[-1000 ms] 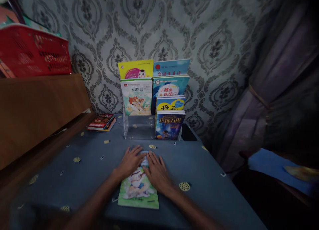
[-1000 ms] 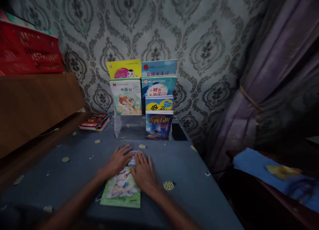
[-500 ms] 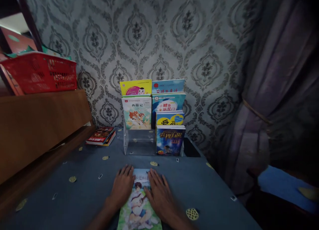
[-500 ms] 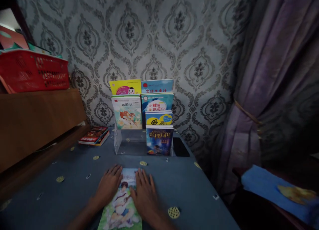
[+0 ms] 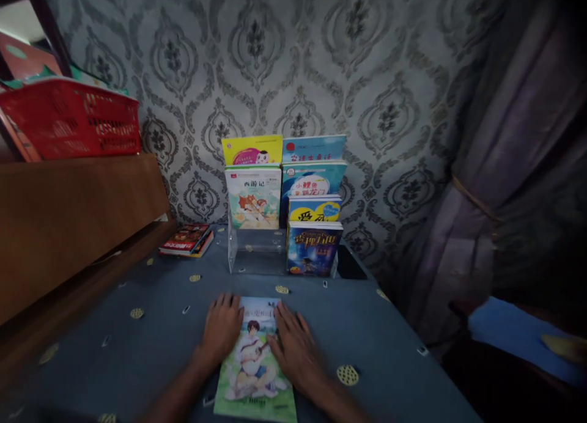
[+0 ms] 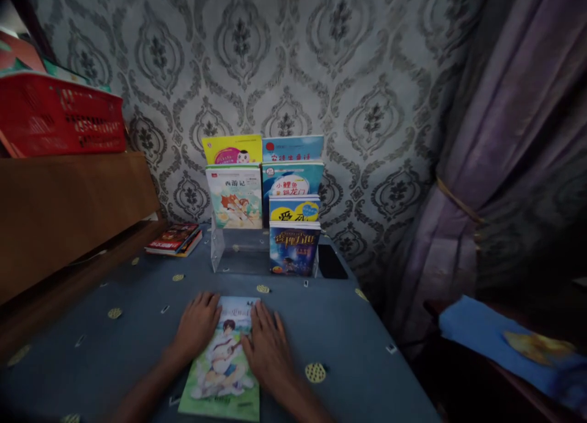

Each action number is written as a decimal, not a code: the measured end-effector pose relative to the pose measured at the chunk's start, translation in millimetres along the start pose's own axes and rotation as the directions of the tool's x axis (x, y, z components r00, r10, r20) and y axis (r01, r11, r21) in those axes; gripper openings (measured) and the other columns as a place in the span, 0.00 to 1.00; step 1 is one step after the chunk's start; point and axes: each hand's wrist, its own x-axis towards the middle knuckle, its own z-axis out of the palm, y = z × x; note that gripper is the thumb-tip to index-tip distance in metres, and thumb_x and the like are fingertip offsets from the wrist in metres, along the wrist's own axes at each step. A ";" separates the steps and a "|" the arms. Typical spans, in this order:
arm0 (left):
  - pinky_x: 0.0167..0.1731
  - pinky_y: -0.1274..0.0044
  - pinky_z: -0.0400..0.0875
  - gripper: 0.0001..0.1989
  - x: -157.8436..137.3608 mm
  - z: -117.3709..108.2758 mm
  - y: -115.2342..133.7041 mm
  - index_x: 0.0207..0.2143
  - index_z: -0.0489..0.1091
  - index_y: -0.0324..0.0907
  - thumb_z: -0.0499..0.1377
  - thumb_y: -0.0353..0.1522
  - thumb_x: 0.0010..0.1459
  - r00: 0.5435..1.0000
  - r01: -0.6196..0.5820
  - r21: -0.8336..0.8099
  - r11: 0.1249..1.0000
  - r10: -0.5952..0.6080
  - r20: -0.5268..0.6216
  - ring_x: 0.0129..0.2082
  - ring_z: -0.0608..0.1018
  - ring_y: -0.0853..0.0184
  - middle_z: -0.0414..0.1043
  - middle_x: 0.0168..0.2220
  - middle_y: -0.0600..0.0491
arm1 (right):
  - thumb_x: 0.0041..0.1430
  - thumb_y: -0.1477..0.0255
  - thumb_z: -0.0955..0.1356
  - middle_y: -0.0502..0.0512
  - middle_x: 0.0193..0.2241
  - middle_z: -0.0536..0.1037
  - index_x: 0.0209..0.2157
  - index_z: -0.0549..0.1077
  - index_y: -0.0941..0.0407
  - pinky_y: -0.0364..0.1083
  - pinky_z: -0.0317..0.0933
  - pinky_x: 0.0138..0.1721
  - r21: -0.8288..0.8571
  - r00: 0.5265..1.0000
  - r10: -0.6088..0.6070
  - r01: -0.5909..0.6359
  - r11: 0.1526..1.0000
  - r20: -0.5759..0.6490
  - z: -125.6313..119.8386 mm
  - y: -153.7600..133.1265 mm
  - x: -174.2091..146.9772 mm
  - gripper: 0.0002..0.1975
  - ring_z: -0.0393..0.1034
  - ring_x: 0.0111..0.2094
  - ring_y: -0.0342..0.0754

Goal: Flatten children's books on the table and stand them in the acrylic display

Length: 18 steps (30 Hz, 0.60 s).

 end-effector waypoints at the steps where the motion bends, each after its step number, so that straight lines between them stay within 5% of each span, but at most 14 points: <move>1: 0.48 0.62 0.72 0.18 -0.9 -3.0 -0.8 0.54 0.72 0.40 0.47 0.31 0.69 1.000 -0.003 0.005 1.000 0.003 0.011 0.50 0.76 0.53 0.76 0.49 0.43 | 0.68 0.64 0.59 0.67 0.69 0.55 0.68 0.60 0.65 0.61 0.47 0.69 -0.007 1.000 -0.011 0.011 1.000 -0.005 2.4 1.5 -2.3 0.31 0.51 0.70 0.58; 10: 0.53 0.62 0.69 0.21 -30.3 1.7 -21.5 0.61 0.65 0.39 0.47 0.34 0.70 1.000 -0.013 -0.134 0.991 0.017 0.025 0.55 0.74 0.54 0.71 0.58 0.40 | 0.68 0.54 0.59 0.69 0.69 0.57 0.68 0.58 0.64 0.62 0.47 0.69 0.039 0.989 -0.144 0.146 0.989 -0.041 13.3 15.0 -39.1 0.36 0.51 0.70 0.59; 18: 0.60 0.63 0.66 0.22 -37.5 16.1 -33.9 0.60 0.66 0.39 0.45 0.31 0.69 0.996 -0.087 -0.337 0.937 0.081 -0.032 0.61 0.72 0.58 0.71 0.60 0.42 | 0.66 0.56 0.64 0.68 0.67 0.61 0.68 0.60 0.61 0.64 0.48 0.68 0.105 0.983 -0.170 0.177 0.979 -0.072 13.8 16.7 -49.2 0.35 0.54 0.69 0.60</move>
